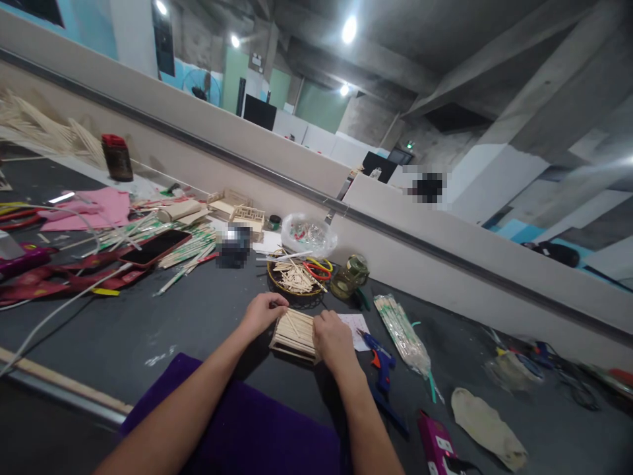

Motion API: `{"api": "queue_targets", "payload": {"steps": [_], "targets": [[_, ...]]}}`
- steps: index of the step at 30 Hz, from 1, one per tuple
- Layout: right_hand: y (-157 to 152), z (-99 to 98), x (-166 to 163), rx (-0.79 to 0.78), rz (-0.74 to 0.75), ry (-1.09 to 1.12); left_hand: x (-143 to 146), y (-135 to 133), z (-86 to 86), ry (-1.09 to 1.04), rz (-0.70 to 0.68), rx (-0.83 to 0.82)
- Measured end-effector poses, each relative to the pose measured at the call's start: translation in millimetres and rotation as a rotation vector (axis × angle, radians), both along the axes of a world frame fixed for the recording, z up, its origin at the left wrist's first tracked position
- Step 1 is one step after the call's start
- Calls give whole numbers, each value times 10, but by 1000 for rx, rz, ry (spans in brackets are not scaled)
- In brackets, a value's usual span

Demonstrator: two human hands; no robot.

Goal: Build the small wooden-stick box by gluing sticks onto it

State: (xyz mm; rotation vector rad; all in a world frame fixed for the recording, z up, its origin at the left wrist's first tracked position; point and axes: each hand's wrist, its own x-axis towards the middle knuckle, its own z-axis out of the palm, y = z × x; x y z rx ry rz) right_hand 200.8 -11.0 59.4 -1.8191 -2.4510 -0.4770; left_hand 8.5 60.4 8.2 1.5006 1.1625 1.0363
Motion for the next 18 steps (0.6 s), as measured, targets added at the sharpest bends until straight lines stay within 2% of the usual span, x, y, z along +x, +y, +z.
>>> {"api": "queue_targets", "payload": {"steps": [4,8,10,14,16,18], "targets": [[41,132,117,-27,-7,32,-9,-9,9,77,13,79],[275,310,154,-19,-141,224,-3,-13,27,106,12,94],[497,384,88,-21,-205,319,2,-8,19,82,17,53],[920,480,-108,-20,-209,375,9,11,-23,-1,5,-22],[977,498,-179,-27,-206,397,11,20,-46,-26,-1,-36],[888,489,-224,-55,-199,415,12,26,-66,-46,0,-43]]}}
